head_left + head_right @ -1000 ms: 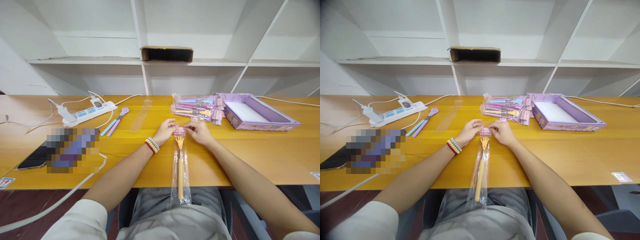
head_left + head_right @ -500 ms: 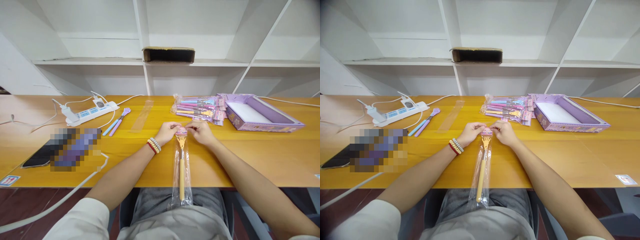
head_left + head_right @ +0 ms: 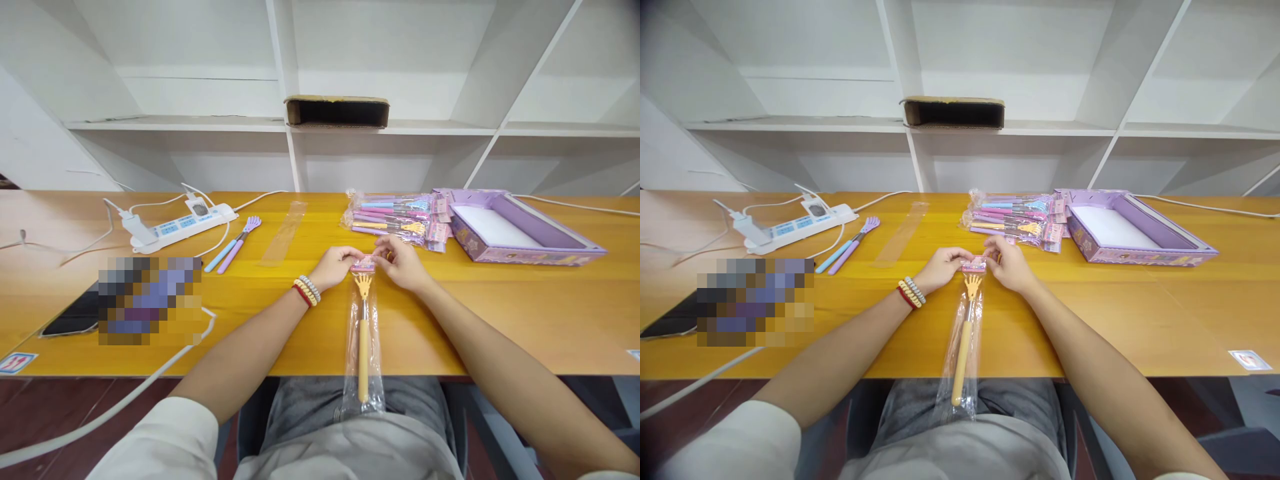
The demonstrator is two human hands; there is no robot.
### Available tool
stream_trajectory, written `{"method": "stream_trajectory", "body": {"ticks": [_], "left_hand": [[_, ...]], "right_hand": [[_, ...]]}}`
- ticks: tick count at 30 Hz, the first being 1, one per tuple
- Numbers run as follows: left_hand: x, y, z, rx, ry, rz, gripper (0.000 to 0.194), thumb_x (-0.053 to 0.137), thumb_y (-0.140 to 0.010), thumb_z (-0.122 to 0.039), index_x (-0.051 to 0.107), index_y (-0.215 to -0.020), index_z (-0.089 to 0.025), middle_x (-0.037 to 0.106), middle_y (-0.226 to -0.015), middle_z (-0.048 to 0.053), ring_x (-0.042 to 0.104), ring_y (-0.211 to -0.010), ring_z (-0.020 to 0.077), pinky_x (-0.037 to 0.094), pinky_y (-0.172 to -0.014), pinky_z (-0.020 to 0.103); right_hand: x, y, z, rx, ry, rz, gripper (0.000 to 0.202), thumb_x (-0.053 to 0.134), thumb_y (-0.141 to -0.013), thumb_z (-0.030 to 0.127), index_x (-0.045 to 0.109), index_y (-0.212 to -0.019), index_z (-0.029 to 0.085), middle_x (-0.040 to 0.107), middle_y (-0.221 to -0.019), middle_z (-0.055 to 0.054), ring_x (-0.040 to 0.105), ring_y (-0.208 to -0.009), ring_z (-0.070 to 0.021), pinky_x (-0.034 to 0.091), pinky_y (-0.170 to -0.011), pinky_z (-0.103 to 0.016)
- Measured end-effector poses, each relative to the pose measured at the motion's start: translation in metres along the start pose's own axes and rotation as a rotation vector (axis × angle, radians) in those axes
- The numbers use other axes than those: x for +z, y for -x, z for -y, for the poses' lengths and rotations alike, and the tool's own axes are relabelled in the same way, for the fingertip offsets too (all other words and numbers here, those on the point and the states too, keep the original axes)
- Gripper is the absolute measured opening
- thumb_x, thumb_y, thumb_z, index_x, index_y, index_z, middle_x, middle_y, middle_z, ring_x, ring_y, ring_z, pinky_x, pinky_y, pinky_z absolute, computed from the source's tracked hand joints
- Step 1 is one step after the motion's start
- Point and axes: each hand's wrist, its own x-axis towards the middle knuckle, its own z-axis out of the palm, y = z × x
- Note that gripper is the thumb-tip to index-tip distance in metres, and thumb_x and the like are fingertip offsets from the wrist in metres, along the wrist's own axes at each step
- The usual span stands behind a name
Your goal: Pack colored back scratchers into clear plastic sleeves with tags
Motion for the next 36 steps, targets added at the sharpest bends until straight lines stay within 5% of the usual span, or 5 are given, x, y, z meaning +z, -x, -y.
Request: {"method": "stream_trajectory", "body": {"ticks": [8, 15, 25, 36], "left_hand": [[-0.002, 0.000, -0.002, -0.032, -0.026, 0.050, 0.023, 0.051, -0.074, -0.011, 0.069, -0.089, -0.011, 0.069, -0.095, 0.007, 0.062, -0.090, 0.0171, 0.046, -0.087, 0.031], [-0.001, 0.001, 0.006, 0.062, -0.104, 0.088, 0.022, 0.055, -0.073, -0.016, 0.067, -0.091, -0.012, 0.068, -0.095, 0.008, 0.062, -0.088, 0.0180, 0.048, -0.083, 0.032], [0.003, 0.003, 0.009, 0.134, -0.034, 0.070, 0.040, 0.047, -0.072, -0.002, 0.049, -0.110, -0.014, 0.065, -0.095, 0.006, 0.063, -0.086, 0.0134, 0.050, -0.080, 0.028], [0.003, 0.003, 0.007, 0.144, -0.234, 0.018, 0.037, 0.053, -0.069, -0.007, 0.053, -0.105, -0.014, 0.066, -0.092, 0.005, 0.062, -0.076, 0.0114, 0.050, -0.072, 0.024]], "right_hand": [[-0.003, 0.000, 0.002, 0.011, 0.072, 0.201, 0.035, 0.053, -0.070, 0.015, 0.057, -0.104, 0.016, 0.063, -0.089, -0.005, 0.054, -0.067, -0.0129, 0.042, -0.060, -0.025], [0.005, 0.001, 0.001, 0.098, 0.061, 0.213, 0.029, 0.051, -0.078, 0.027, 0.053, -0.105, 0.016, 0.057, -0.062, 0.002, 0.050, -0.054, -0.0115, 0.040, -0.055, -0.024], [0.012, 0.000, 0.006, 0.174, 0.110, 0.153, 0.024, 0.059, -0.070, 0.029, 0.063, -0.089, 0.014, 0.063, -0.072, -0.002, 0.052, -0.060, -0.0120, 0.040, -0.057, -0.024], [0.011, -0.001, 0.008, 0.146, 0.088, 0.160, 0.026, 0.061, -0.069, 0.029, 0.065, -0.090, 0.014, 0.064, -0.072, -0.002, 0.052, -0.060, -0.0117, 0.040, -0.058, -0.024]]}}
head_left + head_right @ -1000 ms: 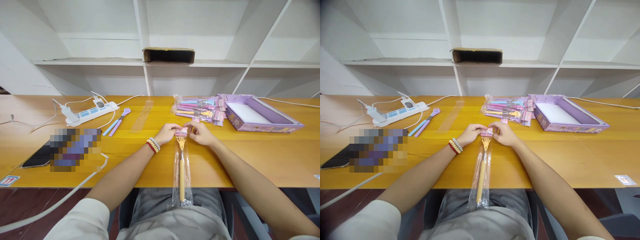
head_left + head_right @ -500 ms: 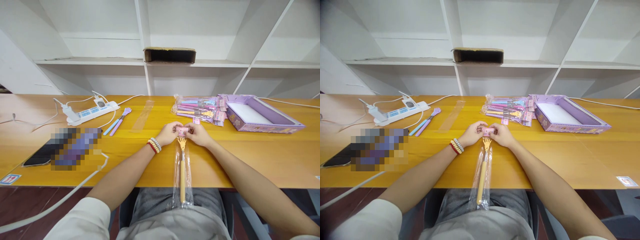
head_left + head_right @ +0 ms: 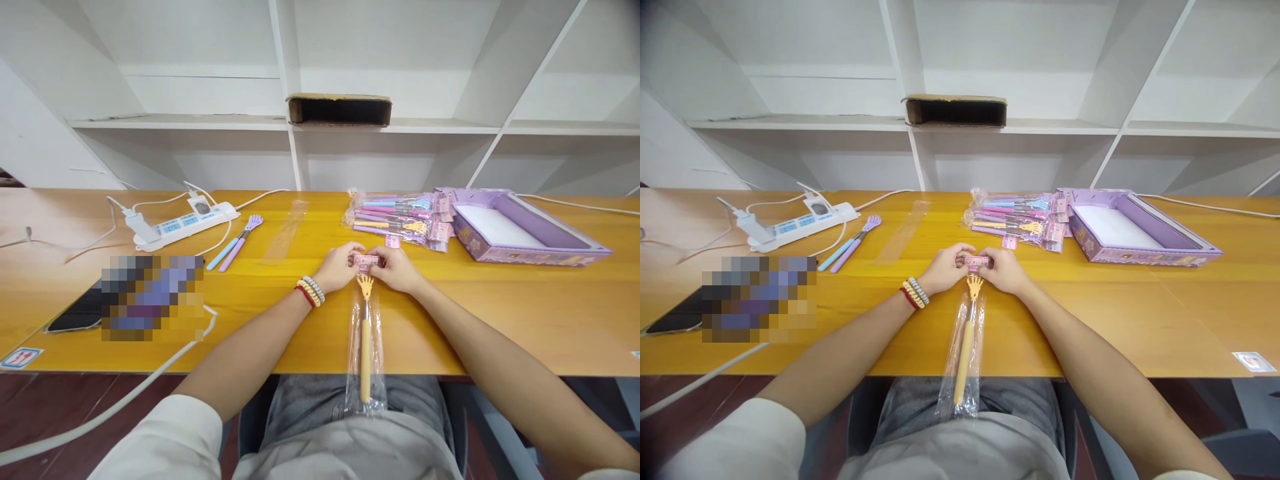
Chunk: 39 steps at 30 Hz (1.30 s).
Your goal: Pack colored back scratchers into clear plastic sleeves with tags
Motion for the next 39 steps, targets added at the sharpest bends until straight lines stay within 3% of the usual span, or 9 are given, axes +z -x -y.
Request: {"method": "stream_trajectory", "body": {"ticks": [6, 11, 20, 23, 27, 30, 33, 39], "left_hand": [[-0.001, 0.002, -0.006, -0.012, -0.095, -0.009, 0.033, 0.056, -0.071, -0.016, 0.055, -0.103, -0.015, 0.066, -0.088, 0.004, 0.061, -0.075, 0.0133, 0.049, -0.071, 0.025], [-0.001, 0.002, -0.008, 0.014, -0.079, 0.010, 0.032, 0.049, -0.070, -0.008, 0.056, -0.101, -0.016, 0.066, -0.093, 0.003, 0.061, -0.076, 0.0122, 0.049, -0.072, 0.024], [-0.003, 0.002, -0.007, 0.011, -0.115, 0.011, 0.034, 0.048, -0.072, -0.008, 0.056, -0.104, -0.016, 0.066, -0.093, 0.004, 0.062, -0.079, 0.0143, 0.049, -0.077, 0.028], [-0.002, 0.002, -0.006, 0.052, -0.147, -0.005, 0.044, 0.044, -0.070, -0.002, 0.053, -0.111, -0.015, 0.063, -0.104, 0.007, 0.060, -0.091, 0.0165, 0.047, -0.086, 0.031], [-0.006, 0.005, -0.009, 0.166, -0.233, -0.029, 0.063, 0.041, -0.064, 0.004, 0.044, -0.125, -0.015, 0.050, -0.125, 0.010, 0.047, -0.117, 0.0194, 0.034, -0.104, 0.034], [-0.013, 0.008, -0.015, 0.255, -0.282, 0.077, 0.067, 0.040, -0.061, 0.004, 0.046, -0.124, -0.016, 0.047, -0.127, 0.009, 0.042, -0.121, 0.0194, 0.030, -0.107, 0.033], [-0.019, 0.010, -0.021, 0.286, -0.256, 0.269, 0.065, 0.041, -0.057, 0.004, 0.053, -0.116, -0.018, 0.047, -0.126, 0.008, 0.043, -0.120, 0.0196, 0.030, -0.106, 0.033], [-0.033, 0.012, -0.026, 0.163, -0.177, 0.655, 0.053, 0.046, -0.055, 0.004, 0.061, -0.100, -0.020, 0.041, -0.133, 0.007, 0.034, -0.129, 0.0230, 0.029, -0.106, 0.038]], "right_hand": [[0.000, 0.001, 0.001, -0.011, 0.023, 0.006, 0.022, 0.059, -0.070, 0.028, 0.066, -0.086, 0.014, 0.064, -0.068, -0.002, 0.050, -0.057, -0.0116, 0.038, -0.055, -0.023], [-0.002, 0.001, 0.000, -0.022, 0.035, -0.001, 0.024, 0.056, -0.069, 0.020, 0.067, -0.089, 0.015, 0.064, -0.069, -0.001, 0.051, -0.056, -0.0112, 0.039, -0.055, -0.023], [-0.004, 0.001, 0.002, -0.041, 0.039, 0.008, 0.024, 0.056, -0.070, 0.022, 0.067, -0.090, 0.014, 0.065, -0.070, -0.002, 0.052, -0.057, -0.0112, 0.040, -0.056, -0.023], [-0.006, 0.000, 0.001, -0.030, 0.079, -0.010, 0.025, 0.054, -0.071, 0.021, 0.067, -0.091, 0.014, 0.065, -0.069, -0.002, 0.051, -0.056, -0.0112, 0.039, -0.056, -0.023], [-0.012, -0.004, -0.009, 0.003, 0.189, -0.112, 0.023, 0.051, -0.076, 0.024, 0.068, -0.088, 0.016, 0.064, -0.067, -0.002, 0.049, -0.055, -0.0123, 0.038, -0.057, -0.024], [-0.019, -0.007, -0.023, 0.053, 0.237, -0.203, 0.023, 0.051, -0.075, 0.024, 0.068, -0.088, 0.017, 0.065, -0.069, -0.003, 0.051, -0.056, -0.0137, 0.039, -0.058, -0.026], [-0.027, -0.010, -0.038, 0.134, 0.271, -0.284, 0.024, 0.051, -0.073, 0.026, 0.067, -0.088, 0.017, 0.064, -0.068, -0.004, 0.052, -0.057, -0.0154, 0.040, -0.058, -0.027], [-0.049, -0.010, -0.060, 0.331, 0.380, -0.481, 0.022, 0.051, -0.072, 0.027, 0.067, -0.082, 0.016, 0.064, -0.068, -0.008, 0.054, -0.062, -0.0198, 0.040, -0.059, -0.030]]}}
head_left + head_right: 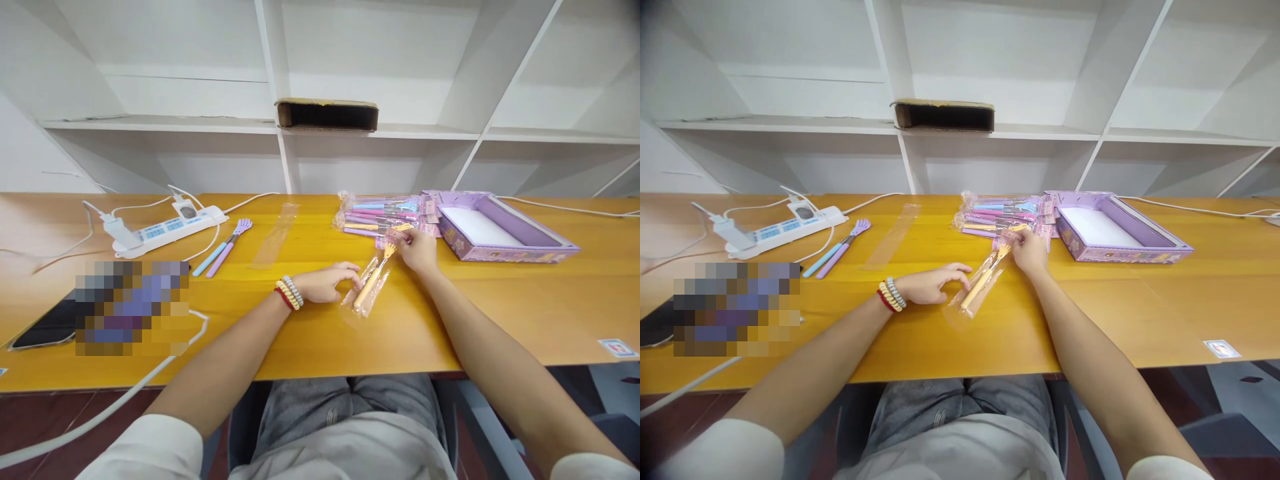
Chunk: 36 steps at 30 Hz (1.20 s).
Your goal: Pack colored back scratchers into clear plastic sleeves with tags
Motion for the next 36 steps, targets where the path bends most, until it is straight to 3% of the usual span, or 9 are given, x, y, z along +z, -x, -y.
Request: {"method": "stream_trajectory", "body": {"ticks": [3, 6, 9, 15, 19, 22, 27, 31, 36], "left_hand": [[-0.004, 0.004, -0.002, -0.080, 0.023, 0.080, 0.054, 0.061, -0.058, -0.003, 0.058, -0.108, -0.023, 0.031, -0.141, 0.008, 0.023, -0.134, 0.0273, 0.025, -0.106, 0.041], [-0.003, 0.004, -0.004, -0.085, 0.063, 0.051, 0.043, 0.073, -0.059, -0.020, 0.062, -0.100, -0.022, 0.031, -0.141, 0.009, 0.024, -0.134, 0.0284, 0.024, -0.106, 0.042], [0.003, -0.001, -0.003, -0.080, 0.114, -0.085, 0.020, 0.069, -0.068, -0.034, 0.065, -0.080, -0.019, 0.044, -0.130, 0.009, 0.036, -0.127, 0.0247, 0.027, -0.104, 0.038], [0.013, -0.013, 0.011, -0.098, 0.239, -0.343, 0.017, 0.067, -0.069, -0.030, 0.059, -0.066, -0.016, 0.057, -0.115, 0.008, 0.051, -0.110, 0.0207, 0.034, -0.098, 0.036], [0.015, -0.017, 0.019, -0.204, 0.459, -0.527, 0.019, 0.064, -0.072, -0.031, 0.054, -0.071, -0.014, 0.064, -0.095, 0.008, 0.061, -0.090, 0.0176, 0.045, -0.082, 0.033], [0.013, -0.016, 0.021, -0.263, 0.518, -0.605, 0.022, 0.066, -0.070, -0.030, 0.051, -0.074, -0.015, 0.063, -0.074, 0.002, 0.061, -0.069, 0.0135, 0.046, -0.067, 0.027], [0.013, -0.017, 0.018, -0.283, 0.671, -0.720, 0.034, 0.067, -0.070, -0.027, 0.045, -0.094, -0.019, 0.066, -0.076, 0.001, 0.062, -0.069, 0.0136, 0.047, -0.066, 0.027], [0.016, -0.022, 0.016, -0.263, 0.688, -0.835, 0.032, 0.068, -0.070, -0.027, 0.048, -0.093, -0.017, 0.066, -0.077, 0.002, 0.062, -0.072, 0.0132, 0.047, -0.070, 0.028], [0.019, -0.027, 0.014, -0.229, 0.683, -0.900, 0.024, 0.064, -0.072, -0.023, 0.049, -0.090, -0.016, 0.065, -0.075, 0.000, 0.060, -0.068, 0.0114, 0.047, -0.067, 0.025]], "right_hand": [[-0.004, -0.005, -0.010, 0.072, 0.030, -0.049, 0.023, 0.052, -0.071, 0.025, 0.068, -0.085, 0.016, 0.066, -0.073, -0.010, 0.056, -0.066, -0.0219, 0.041, -0.064, -0.032], [-0.004, -0.007, -0.014, 0.099, 0.022, -0.062, 0.021, 0.053, -0.070, 0.025, 0.068, -0.082, 0.016, 0.066, -0.072, -0.011, 0.056, -0.066, -0.0220, 0.041, -0.064, -0.033], [-0.001, -0.005, -0.011, 0.061, -0.049, -0.042, 0.020, 0.054, -0.071, 0.029, 0.067, -0.080, 0.016, 0.066, -0.071, -0.009, 0.054, -0.064, -0.0202, 0.041, -0.062, -0.032], [0.002, -0.002, 0.001, -0.051, -0.272, -0.064, 0.019, 0.049, -0.074, 0.030, 0.062, -0.079, 0.017, 0.064, -0.077, -0.006, 0.054, -0.065, -0.0168, 0.044, -0.065, -0.031], [0.002, -0.004, -0.001, 0.018, -0.391, -0.154, 0.018, 0.048, -0.076, 0.031, 0.057, -0.083, 0.017, 0.063, -0.082, -0.007, 0.055, -0.073, -0.0172, 0.045, -0.071, -0.032], [0.000, -0.004, 0.000, 0.046, -0.608, -0.128, 0.018, 0.052, -0.075, 0.035, 0.053, -0.082, 0.018, 0.060, -0.081, -0.006, 0.055, -0.073, -0.0170, 0.047, -0.068, -0.032], [-0.015, 0.002, 0.018, -0.017, -1.046, -0.030, 0.027, 0.055, -0.072, 0.035, 0.050, -0.097, 0.026, 0.059, -0.096, -0.004, 0.059, -0.084, -0.0175, 0.051, -0.070, -0.035], [-0.016, 0.012, 0.034, 0.018, -1.215, 0.159, 0.031, 0.059, -0.069, 0.034, 0.052, -0.099, 0.029, 0.061, -0.090, -0.001, 0.062, -0.080, -0.0170, 0.051, -0.067, -0.034], [0.008, 0.036, 0.056, 0.037, -1.046, 0.726, 0.035, 0.072, -0.063, 0.034, 0.058, -0.091, 0.018, 0.062, -0.069, -0.001, 0.055, -0.055, -0.0106, 0.039, -0.042, -0.020]]}}
